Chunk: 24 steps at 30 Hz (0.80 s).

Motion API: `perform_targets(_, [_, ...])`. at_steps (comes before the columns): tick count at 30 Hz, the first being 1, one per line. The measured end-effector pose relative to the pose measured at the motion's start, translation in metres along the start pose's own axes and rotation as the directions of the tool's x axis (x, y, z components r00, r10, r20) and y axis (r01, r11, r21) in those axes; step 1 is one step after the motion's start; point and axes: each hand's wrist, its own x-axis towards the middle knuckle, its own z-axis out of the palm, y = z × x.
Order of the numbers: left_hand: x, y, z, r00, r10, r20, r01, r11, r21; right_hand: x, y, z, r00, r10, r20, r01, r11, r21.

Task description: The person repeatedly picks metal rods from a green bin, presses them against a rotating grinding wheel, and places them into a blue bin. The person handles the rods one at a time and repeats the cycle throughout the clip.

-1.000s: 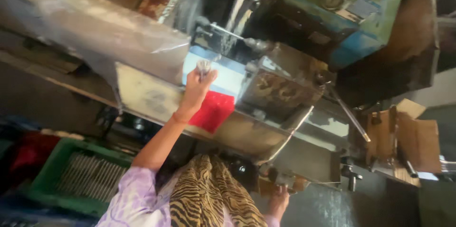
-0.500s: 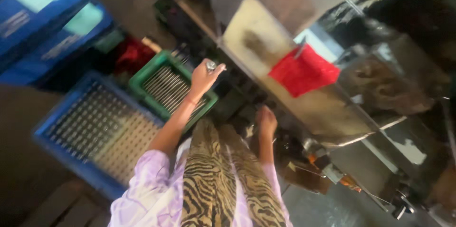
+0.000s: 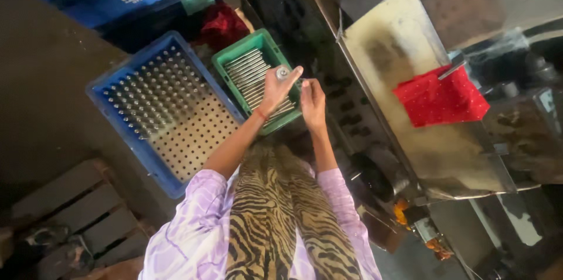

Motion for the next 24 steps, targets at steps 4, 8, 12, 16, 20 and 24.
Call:
perform_targets(4, [-0.003, 0.001, -0.003, 0.999, -0.043, -0.015, 0.042, 0.996, -0.085, -0.005, 0.001, 0.012, 0.975, 0.158, -0.154, -0.095, 0.930, 0.355])
perform_targets(8, [-0.009, 0.012, -0.017, 0.991, 0.129, 0.042, -0.132, 0.987, 0.089, -0.004, -0.009, 0.008, 0.977, 0.211, -0.038, -0.197, 0.955, 0.222])
perform_targets(12, [-0.017, 0.029, -0.031, 0.758, 0.605, 0.245, -0.633, 0.588, 0.503, -0.003, -0.019, 0.005, 0.916, 0.401, -0.021, -0.393, 0.906, 0.156])
perform_targets(16, [-0.017, 0.031, -0.017, 0.969, 0.235, -0.080, -0.208, 0.945, 0.253, -0.005, -0.014, 0.025, 0.972, 0.228, -0.062, -0.195, 0.924, 0.329])
perform_targets(20, [-0.011, 0.025, 0.003, 0.976, -0.033, -0.215, -0.007, 0.983, -0.184, -0.004, -0.005, 0.051, 0.956, -0.091, -0.278, 0.125, 0.986, 0.108])
perform_targets(24, [-0.015, 0.015, 0.000, 0.994, 0.099, 0.051, -0.095, 0.993, -0.073, 0.001, -0.008, 0.053, 0.893, -0.254, -0.371, 0.327, 0.933, 0.147])
